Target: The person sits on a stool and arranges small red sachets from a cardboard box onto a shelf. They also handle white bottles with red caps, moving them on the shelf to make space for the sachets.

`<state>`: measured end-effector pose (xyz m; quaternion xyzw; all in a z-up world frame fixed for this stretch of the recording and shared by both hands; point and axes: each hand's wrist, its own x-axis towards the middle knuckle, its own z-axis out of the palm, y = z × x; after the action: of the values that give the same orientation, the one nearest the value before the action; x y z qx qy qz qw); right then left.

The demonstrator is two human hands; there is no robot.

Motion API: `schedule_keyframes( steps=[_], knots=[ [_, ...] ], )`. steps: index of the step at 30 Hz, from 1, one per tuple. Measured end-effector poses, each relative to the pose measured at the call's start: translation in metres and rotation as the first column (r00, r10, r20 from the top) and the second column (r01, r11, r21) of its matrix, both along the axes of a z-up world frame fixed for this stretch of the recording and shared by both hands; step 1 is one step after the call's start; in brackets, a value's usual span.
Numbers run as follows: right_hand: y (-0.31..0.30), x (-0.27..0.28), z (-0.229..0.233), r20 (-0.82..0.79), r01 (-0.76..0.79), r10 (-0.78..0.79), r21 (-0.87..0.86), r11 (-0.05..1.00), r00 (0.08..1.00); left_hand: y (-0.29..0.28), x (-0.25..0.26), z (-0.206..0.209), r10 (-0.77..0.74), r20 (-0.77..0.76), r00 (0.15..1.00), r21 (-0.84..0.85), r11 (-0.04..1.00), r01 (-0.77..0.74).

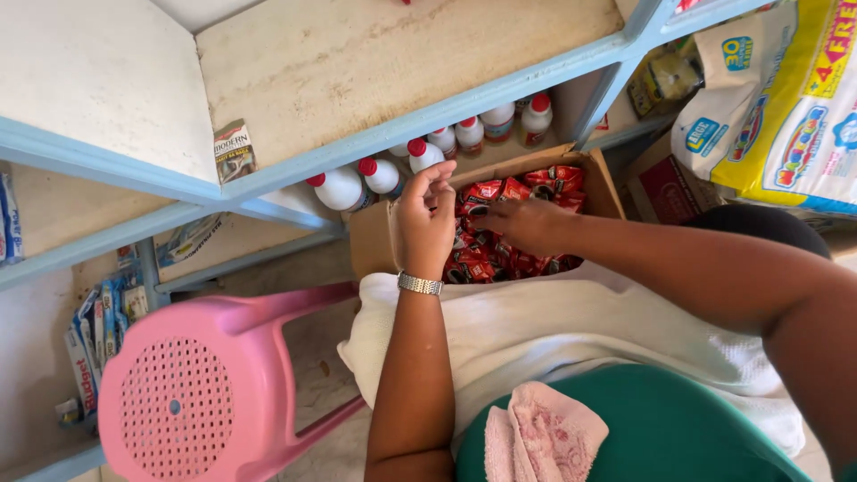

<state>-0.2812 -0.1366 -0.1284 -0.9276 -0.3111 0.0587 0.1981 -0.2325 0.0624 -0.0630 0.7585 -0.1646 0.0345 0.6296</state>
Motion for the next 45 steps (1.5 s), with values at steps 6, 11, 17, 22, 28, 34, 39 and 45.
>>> schedule_keyframes(
  steps=[6,11,17,22,28,34,39,45],
  knots=[
    [0.024,0.000,-0.005,-0.476,-0.152,-0.061,-0.396,0.906,0.878,-0.008,-0.006,-0.018,-0.107,-0.057,0.993,0.066,0.992,0.110],
    [-0.015,0.037,-0.035,-0.428,0.016,-0.259,-0.493,0.870,0.866,-0.051,-0.066,-0.034,-0.567,-0.202,0.799,0.234,0.764,0.601],
    [-0.067,0.054,0.032,-0.227,0.104,-0.216,-0.420,0.901,0.950,-0.138,-0.149,-0.074,-0.638,-0.008,0.770,0.380,0.710,0.593],
    [-0.101,0.038,0.045,-0.184,0.218,-0.254,-0.192,0.957,0.950,-0.153,-0.170,-0.059,-0.550,0.011,0.835,0.299,0.799,0.522],
    [-0.118,0.009,0.077,-0.293,0.130,-0.165,-0.136,0.982,0.942,-0.171,-0.178,-0.020,-0.513,0.144,0.846,-0.048,0.850,0.524],
    [-0.149,-0.017,0.122,-0.264,0.128,-0.185,-0.219,0.967,0.946,-0.213,-0.219,-0.040,-0.665,0.304,0.682,0.057,0.727,0.684],
    [-0.173,-0.073,0.111,-0.402,0.168,-0.330,-0.388,0.906,0.854,-0.205,-0.241,-0.041,-0.856,0.426,0.293,0.358,0.457,0.814],
    [-0.171,-0.201,0.122,-0.034,0.559,-0.566,-0.123,0.820,0.823,-0.072,-0.157,0.073,-0.870,0.045,0.490,0.215,0.488,0.846]
  ],
)
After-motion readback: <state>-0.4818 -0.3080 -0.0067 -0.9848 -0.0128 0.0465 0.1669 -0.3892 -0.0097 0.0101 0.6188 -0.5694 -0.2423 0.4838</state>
